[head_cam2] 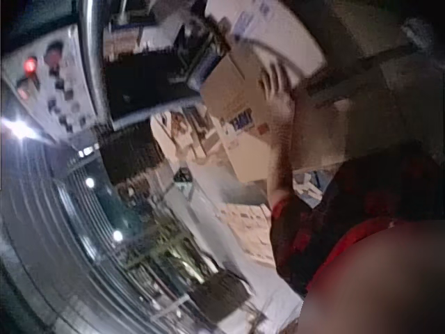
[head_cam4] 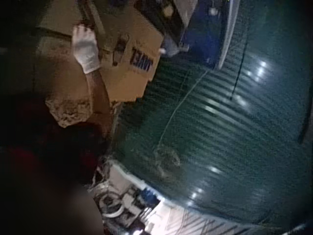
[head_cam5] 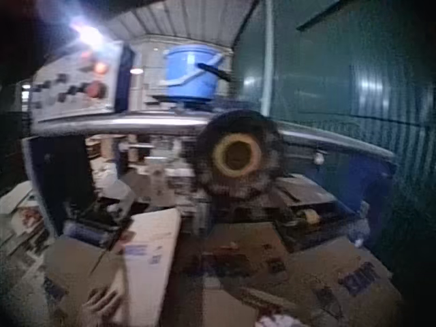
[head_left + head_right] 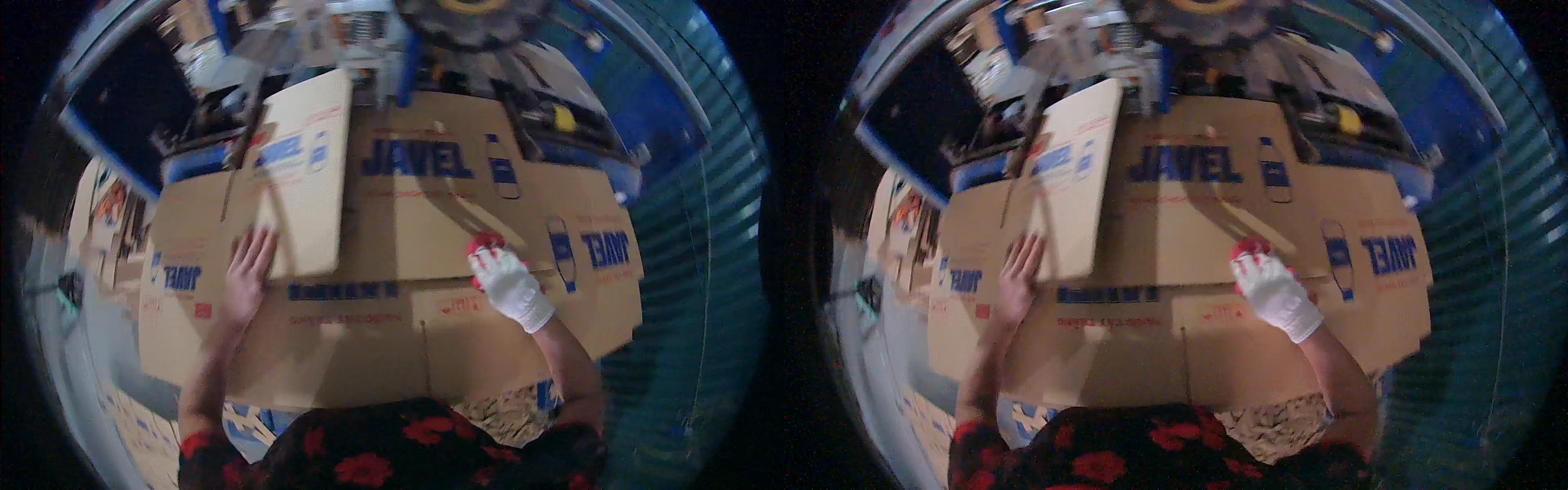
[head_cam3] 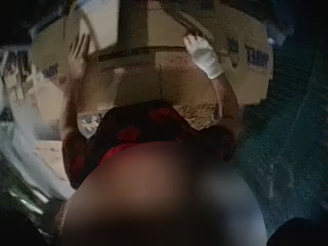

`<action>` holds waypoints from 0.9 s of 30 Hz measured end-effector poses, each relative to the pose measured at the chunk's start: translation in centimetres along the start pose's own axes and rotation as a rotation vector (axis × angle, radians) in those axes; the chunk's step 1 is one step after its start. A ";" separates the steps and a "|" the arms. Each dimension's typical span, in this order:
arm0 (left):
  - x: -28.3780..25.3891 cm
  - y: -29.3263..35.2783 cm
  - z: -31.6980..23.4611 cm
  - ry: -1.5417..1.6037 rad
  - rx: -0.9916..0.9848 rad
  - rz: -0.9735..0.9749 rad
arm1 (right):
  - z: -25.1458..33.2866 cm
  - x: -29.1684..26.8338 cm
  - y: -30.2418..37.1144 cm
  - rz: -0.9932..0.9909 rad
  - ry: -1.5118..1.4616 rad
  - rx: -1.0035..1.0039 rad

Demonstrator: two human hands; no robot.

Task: The person repeatedly folds flat cardboard sheets into box shapes using a machine in a factory. They place each sheet into the machine, fold the flaps, and stack the finished boxes on a nearby pile.

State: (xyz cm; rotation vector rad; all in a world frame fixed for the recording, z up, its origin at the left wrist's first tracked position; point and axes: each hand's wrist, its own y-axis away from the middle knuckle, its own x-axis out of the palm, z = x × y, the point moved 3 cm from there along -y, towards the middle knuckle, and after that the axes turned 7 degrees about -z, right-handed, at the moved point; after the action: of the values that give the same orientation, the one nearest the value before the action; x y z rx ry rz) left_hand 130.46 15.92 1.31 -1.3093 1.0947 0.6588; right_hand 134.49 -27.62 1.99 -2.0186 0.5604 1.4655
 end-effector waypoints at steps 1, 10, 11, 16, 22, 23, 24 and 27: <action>1.7 -1.9 0.8 -0.018 -0.003 0.031 | -1.4 0.7 -1.2 -0.079 -0.077 0.029; 8.6 -12.9 2.4 0.048 -0.172 -0.129 | -12.2 5.7 -10.7 -0.179 -0.118 0.384; 6.9 -10.6 3.4 -0.006 -0.166 -0.135 | -12.7 5.2 -9.2 -0.221 -0.235 0.437; -6.0 9.5 10.4 -0.152 -0.680 -0.146 | -11.2 1.8 6.6 -0.314 -0.424 0.663; -13.1 23.7 15.0 -0.286 -1.286 0.065 | -2.8 -3.1 16.0 0.053 -0.081 0.615; -13.3 23.7 15.1 -0.222 -1.231 0.041 | -1.9 -4.1 15.7 0.084 -0.072 0.624; -13.5 23.9 15.3 -0.249 -1.279 0.121 | -0.6 -5.1 15.7 0.112 -0.083 0.574; -14.1 23.9 15.7 -0.258 -1.276 0.128 | 3.0 -7.5 15.4 0.162 -0.111 0.415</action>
State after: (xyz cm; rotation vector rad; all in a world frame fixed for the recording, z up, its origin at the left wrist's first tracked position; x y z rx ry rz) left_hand 107.83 38.29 2.51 -2.1096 0.4714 1.7234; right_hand 120.30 -37.14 5.32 -1.5907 0.9140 1.4043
